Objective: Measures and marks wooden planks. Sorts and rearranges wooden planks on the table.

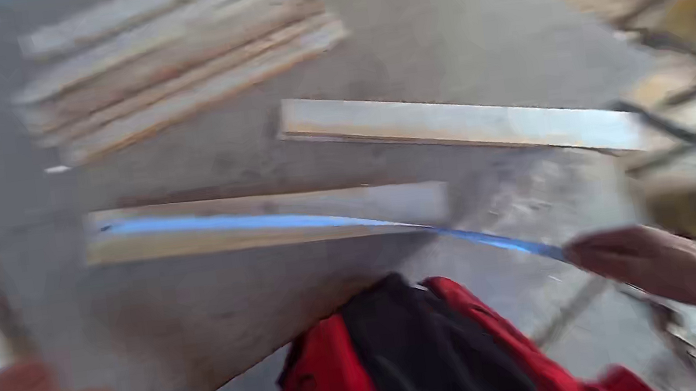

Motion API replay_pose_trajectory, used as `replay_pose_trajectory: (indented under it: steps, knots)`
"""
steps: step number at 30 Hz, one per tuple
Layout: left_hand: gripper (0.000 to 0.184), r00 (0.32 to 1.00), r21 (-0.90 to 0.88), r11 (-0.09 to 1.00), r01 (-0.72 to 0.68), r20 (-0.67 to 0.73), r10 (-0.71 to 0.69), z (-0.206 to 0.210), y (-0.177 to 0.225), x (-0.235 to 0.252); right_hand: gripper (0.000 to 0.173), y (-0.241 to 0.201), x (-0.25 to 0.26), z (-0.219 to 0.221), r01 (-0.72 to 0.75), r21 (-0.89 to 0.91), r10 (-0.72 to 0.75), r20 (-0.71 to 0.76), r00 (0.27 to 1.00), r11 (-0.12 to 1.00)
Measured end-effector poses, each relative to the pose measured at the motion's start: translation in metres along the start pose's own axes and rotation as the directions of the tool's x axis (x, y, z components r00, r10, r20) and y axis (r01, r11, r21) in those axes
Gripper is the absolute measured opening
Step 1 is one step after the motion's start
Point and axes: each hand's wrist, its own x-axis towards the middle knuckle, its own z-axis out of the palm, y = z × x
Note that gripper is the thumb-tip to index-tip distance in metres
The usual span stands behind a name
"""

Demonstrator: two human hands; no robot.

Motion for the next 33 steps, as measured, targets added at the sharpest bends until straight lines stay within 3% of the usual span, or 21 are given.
replay_pose_trajectory:
  steps: [2, 4, 8, 12, 15, 20, 22, 25, 31, 33]
  knots:
    - [0.025, 0.957, 0.099, 0.992, 0.083, -0.286, -0.051, -0.011, 0.005, -0.012, 0.009, -0.006, 0.036, 0.034, -0.018, 0.106, 0.018, -0.008, 1.000, 0.994]
    - [0.023, 0.939, 0.161, 0.975, 0.151, -0.330, -0.091, 0.010, -0.007, -0.022, 0.011, -0.022, 0.072, 0.057, -0.113, 0.095, 0.113, 0.010, 0.994, 0.989]
    - [0.029, 0.998, 0.362, 0.932, 0.033, -0.061, -0.012, 0.057, -0.022, -0.034, 0.014, -0.032, 0.127, 0.064, -0.058, 0.073, 0.052, 0.082, 0.995, 0.996]
    - [0.035, 0.991, 0.405, 0.909, -0.103, 0.116, 0.061, 0.087, -0.017, -0.035, 0.012, -0.059, 0.145, 0.051, 0.031, 0.007, -0.032, 0.114, 0.993, 0.999]
    - [0.037, 0.979, 0.406, 0.903, -0.144, 0.192, 0.070, 0.100, -0.013, -0.035, 0.011, -0.082, 0.133, 0.040, 0.074, -0.079, -0.063, 0.140, 0.988, 0.994]
    - [0.037, 0.966, 0.435, 0.891, -0.129, 0.260, 0.013, 0.105, -0.017, -0.036, 0.013, -0.053, 0.137, 0.030, 0.169, -0.221, -0.134, 0.165, 0.977, 0.960]
    - [0.037, 0.951, 0.472, 0.869, -0.151, 0.308, -0.003, 0.104, -0.011, -0.035, 0.016, -0.070, 0.119, 0.019, 0.179, -0.332, -0.149, 0.112, 0.982, 0.926]
    - [0.045, 0.901, 0.447, 0.870, -0.208, 0.435, -0.008, 0.108, -0.012, -0.033, 0.025, -0.111, 0.097, 0.008, 0.050, -0.338, -0.020, 0.093, 0.996, 0.940]
    - [0.046, 0.911, 0.467, 0.863, -0.192, 0.412, -0.020, 0.131, -0.006, -0.018, 0.028, -0.093, 0.113, 0.019, 0.073, -0.320, -0.047, 0.089, 0.995, 0.945]
    - [0.046, 0.881, 0.457, 0.852, -0.253, 0.472, 0.009, 0.136, -0.011, -0.010, 0.028, -0.089, 0.114, 0.021, 0.071, -0.307, -0.047, 0.084, 0.995, 0.949]
